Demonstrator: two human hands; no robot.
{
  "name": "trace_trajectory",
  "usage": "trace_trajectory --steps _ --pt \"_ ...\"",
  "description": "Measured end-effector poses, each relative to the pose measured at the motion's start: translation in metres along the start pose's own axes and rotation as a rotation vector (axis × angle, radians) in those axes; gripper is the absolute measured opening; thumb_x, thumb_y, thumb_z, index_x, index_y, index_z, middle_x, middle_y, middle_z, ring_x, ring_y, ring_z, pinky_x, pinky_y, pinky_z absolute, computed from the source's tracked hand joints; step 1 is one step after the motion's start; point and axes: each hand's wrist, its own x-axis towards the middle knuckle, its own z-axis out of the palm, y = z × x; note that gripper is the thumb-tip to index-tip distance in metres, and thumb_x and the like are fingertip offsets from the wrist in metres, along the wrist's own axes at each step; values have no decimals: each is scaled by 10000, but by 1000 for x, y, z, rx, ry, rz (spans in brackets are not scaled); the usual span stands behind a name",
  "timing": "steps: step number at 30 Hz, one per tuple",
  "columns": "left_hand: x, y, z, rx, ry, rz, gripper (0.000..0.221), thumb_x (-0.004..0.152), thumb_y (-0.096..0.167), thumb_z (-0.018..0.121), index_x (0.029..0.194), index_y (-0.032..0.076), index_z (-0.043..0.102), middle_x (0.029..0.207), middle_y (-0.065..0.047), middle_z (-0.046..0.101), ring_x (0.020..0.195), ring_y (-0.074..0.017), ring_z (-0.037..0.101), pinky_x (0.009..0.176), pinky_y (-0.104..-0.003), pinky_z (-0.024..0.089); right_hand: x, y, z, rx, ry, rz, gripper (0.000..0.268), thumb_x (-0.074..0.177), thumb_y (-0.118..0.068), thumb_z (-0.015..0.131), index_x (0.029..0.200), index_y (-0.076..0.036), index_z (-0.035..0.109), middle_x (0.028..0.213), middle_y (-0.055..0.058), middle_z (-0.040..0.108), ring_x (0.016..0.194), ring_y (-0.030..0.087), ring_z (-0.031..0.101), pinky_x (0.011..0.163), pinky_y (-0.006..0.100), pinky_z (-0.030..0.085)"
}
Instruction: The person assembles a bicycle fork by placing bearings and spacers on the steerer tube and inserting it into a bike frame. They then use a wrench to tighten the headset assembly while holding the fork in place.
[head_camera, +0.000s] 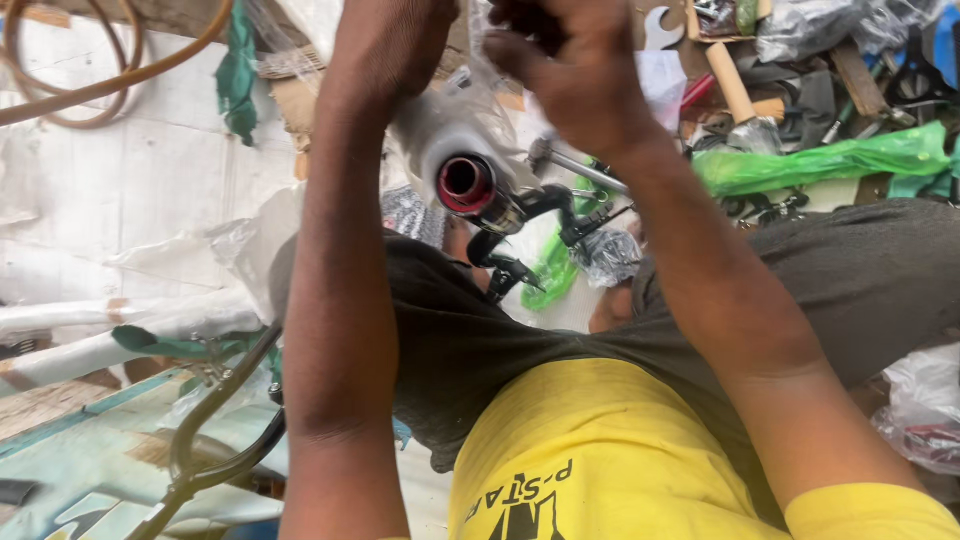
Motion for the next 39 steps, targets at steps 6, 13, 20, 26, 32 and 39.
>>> trace_trajectory --steps 6,13,20,26,32,39 --pt "0 57 -24 -275 106 -273 472 1074 365 478 968 -29 717 889 -140 745 803 -266 762 764 -421 611 29 -9 42 -25 -1 -231 241 1070 -6 801 1241 -7 632 1108 87 723 1009 162 761 853 278 671" --pt "-5 85 -39 -293 238 -284 817 1010 738 383 1001 -16 698 875 -135 728 812 -252 754 731 -415 600 27 -19 33 99 -47 -56 113 1029 15 754 1106 23 672 1047 104 648 923 148 683 730 255 605" --pt "-4 91 -34 -293 311 -428 473 1059 472 556 1010 25 703 866 -149 723 786 -302 719 745 -446 547 -7 -82 -14 -37 -175 168 129 971 -129 817 995 -16 759 816 51 719 621 66 616 493 182 486" --pt "-3 103 -33 -8 320 -345 260 956 266 724 1116 62 697 928 -159 735 839 -350 713 812 -510 504 -8 -118 -19 110 -255 183 165 1030 -124 762 1128 4 727 867 68 678 686 51 582 567 170 455" --pt "3 105 -33 149 260 -363 358 839 294 793 1098 62 709 888 -150 744 832 -326 719 969 -587 379 -3 -107 -12 255 -247 306 166 1035 -159 703 1103 -21 762 846 52 714 648 45 589 545 187 468" --pt "1 105 -38 95 254 -394 336 829 293 793 1059 61 713 950 -152 748 847 -302 718 907 -512 394 -7 -105 2 -123 -225 323 196 964 -195 769 1094 -51 751 794 46 711 609 93 604 513 228 482"
